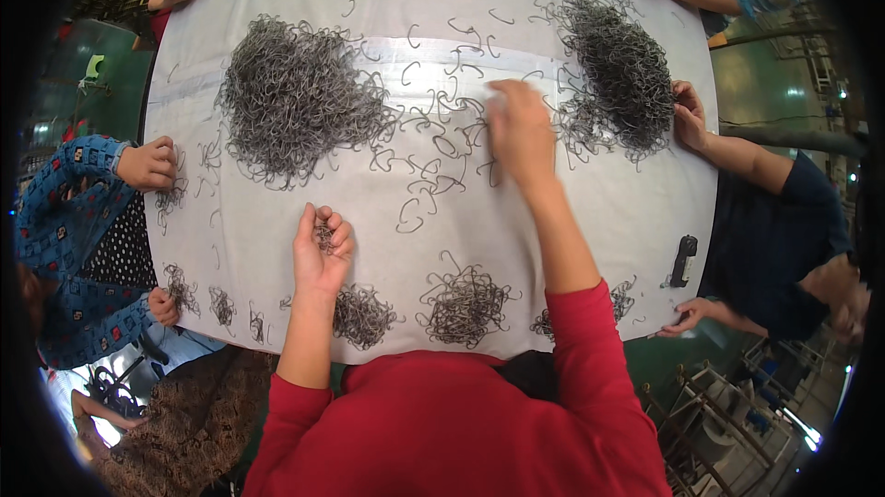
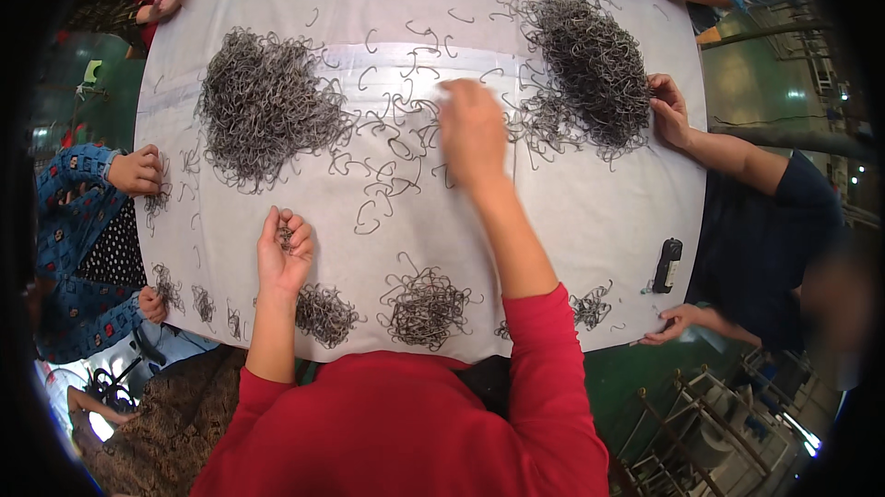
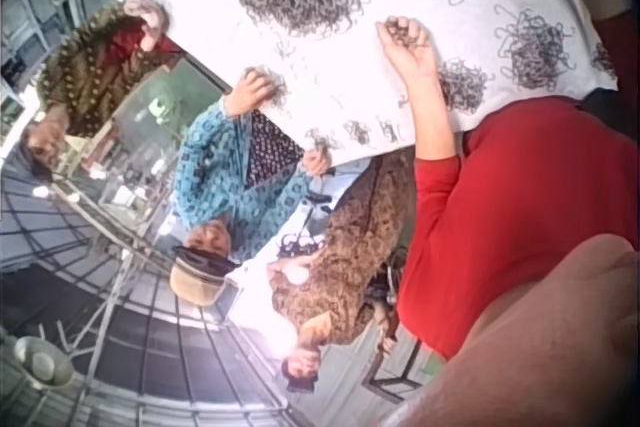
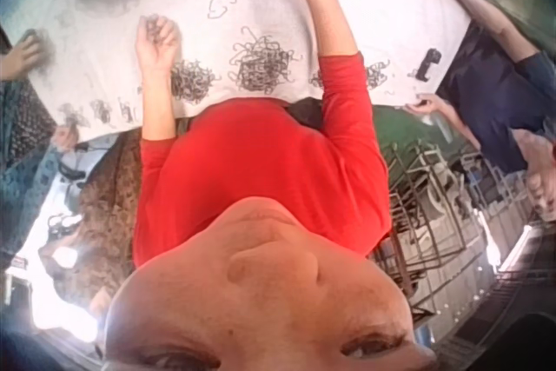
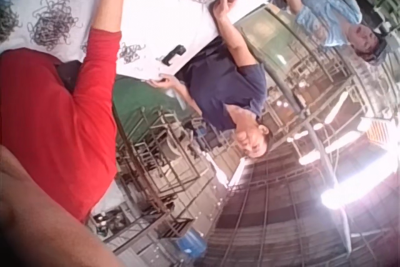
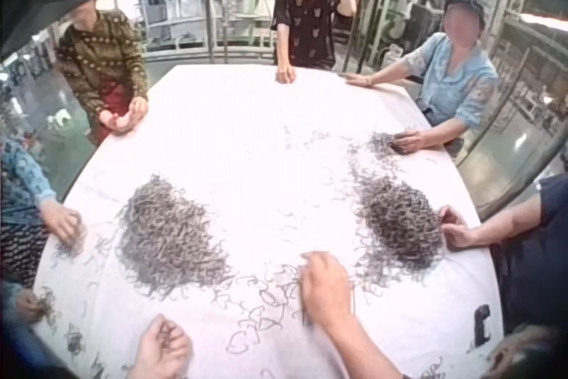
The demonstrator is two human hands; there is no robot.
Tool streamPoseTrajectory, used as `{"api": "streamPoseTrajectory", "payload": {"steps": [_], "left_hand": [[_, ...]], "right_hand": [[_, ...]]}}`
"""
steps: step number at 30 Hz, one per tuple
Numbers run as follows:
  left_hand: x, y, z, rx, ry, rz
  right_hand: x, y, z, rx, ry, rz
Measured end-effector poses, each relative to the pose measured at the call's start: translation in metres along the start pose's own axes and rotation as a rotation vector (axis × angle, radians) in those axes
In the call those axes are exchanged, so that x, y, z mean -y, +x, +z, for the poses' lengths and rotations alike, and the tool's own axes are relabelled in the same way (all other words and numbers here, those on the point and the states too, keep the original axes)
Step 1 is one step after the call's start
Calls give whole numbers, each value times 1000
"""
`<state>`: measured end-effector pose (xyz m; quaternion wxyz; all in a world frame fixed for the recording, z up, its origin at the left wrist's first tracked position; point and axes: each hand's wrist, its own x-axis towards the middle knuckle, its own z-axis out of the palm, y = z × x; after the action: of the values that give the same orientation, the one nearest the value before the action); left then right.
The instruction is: The person gathers scattered metal paperclips from a white sheet on a table and places them into small piles. They repeatedly pick up individual clips and add them to existing clusters while other people around the table perform the same task.
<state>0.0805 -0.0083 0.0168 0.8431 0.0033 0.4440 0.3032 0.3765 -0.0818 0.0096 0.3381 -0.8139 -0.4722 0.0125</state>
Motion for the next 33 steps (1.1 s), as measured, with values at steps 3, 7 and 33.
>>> {"api": "streamPoseTrajectory", "payload": {"steps": [3, 7, 33], "left_hand": [[1, 3, 2, 15, 20, -3], [3, 0, 2, 12, 48, 19], [86, 19, 87, 281, 368, -293]], "right_hand": [[-55, 30, -32, -122, -159, 236], [-73, 49, -64, 121, -317, 474], [4, -12, -92, 581, 953, 574]]}}
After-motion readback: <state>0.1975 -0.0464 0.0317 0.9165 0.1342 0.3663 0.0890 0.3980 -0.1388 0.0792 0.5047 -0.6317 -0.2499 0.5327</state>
